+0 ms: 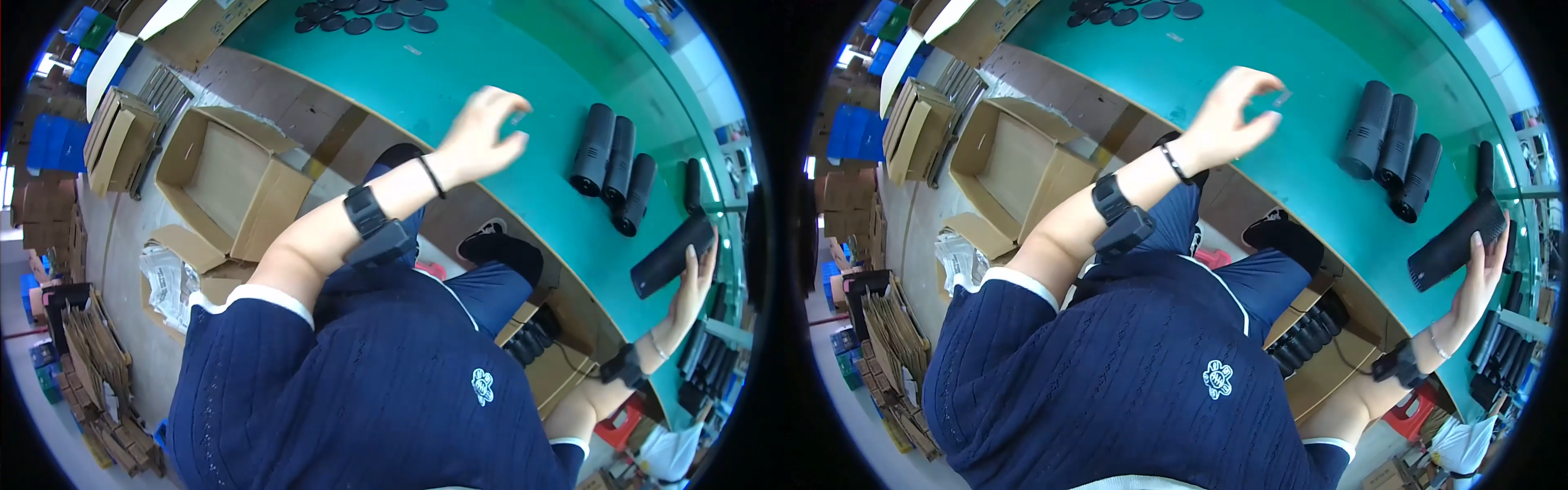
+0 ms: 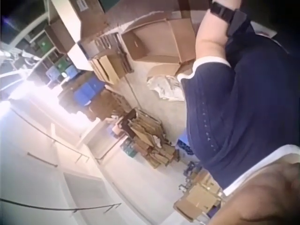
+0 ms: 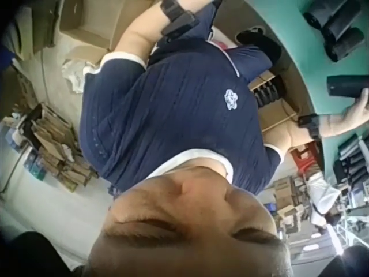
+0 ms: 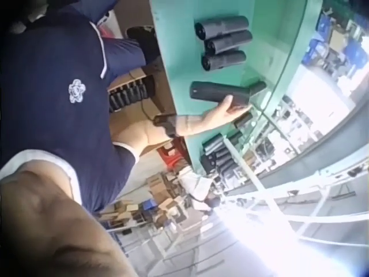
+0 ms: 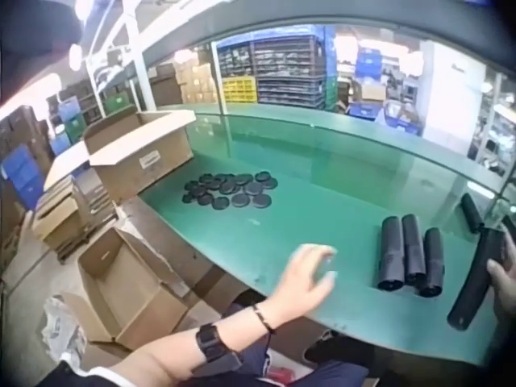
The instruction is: The person picks up a binocular tube and a cap, fits the cap onto the tube, and places the assembly on the table. After repeating this for several tubes, the person moves the assemblies into a cardboard box and places a cardboard divider on top.
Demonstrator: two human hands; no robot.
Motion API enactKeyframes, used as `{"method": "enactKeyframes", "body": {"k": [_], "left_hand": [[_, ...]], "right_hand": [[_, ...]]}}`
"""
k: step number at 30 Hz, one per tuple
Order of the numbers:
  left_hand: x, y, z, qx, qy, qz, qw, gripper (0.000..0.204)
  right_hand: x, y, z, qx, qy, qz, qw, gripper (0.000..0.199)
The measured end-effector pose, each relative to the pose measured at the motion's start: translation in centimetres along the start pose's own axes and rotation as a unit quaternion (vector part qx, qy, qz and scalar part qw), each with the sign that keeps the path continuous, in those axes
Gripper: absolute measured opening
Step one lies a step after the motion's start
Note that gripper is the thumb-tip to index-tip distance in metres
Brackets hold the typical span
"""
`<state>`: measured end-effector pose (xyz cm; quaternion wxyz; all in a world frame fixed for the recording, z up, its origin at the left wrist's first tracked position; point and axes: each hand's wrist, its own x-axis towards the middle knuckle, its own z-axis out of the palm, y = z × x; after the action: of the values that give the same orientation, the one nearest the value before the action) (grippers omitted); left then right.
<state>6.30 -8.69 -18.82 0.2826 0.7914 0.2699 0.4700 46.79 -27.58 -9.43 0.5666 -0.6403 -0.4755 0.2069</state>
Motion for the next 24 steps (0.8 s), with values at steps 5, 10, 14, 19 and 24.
{"method": "enactKeyframes", "body": {"k": [5, 10, 14, 19, 24], "left_hand": [[1.1, 6.0, -0.3, -0.251, -0.199, 0.02, 0.947, 0.075], [1.1, 5.1, -1.3, -0.202, -0.125, 0.016, 0.971, 0.071], [1.7, 3.9, -4.4, -0.232, -0.194, 0.043, 0.952, 0.064], [1.5, 2.8, -4.7, -0.354, -0.227, -0.045, 0.906, 0.06], [1.0, 3.4, -3.9, -0.369, -0.187, -0.051, 0.909, 0.064]], "right_hand": [[-6.1, -7.3, 19.0, -0.02, -0.078, -0.126, 0.989, 0.084], [-6.7, -5.2, 24.9, 0.092, -0.116, -0.14, 0.979, 0.078], [-6.1, -5.8, 24.5, 0.294, -0.178, 0.01, 0.939, 0.046], [-4.9, -6.8, 26.0, 0.324, -0.164, 0.068, 0.929, 0.042], [-5.0, -7.2, 27.0, 0.316, -0.148, 0.073, 0.934, 0.039]]}}
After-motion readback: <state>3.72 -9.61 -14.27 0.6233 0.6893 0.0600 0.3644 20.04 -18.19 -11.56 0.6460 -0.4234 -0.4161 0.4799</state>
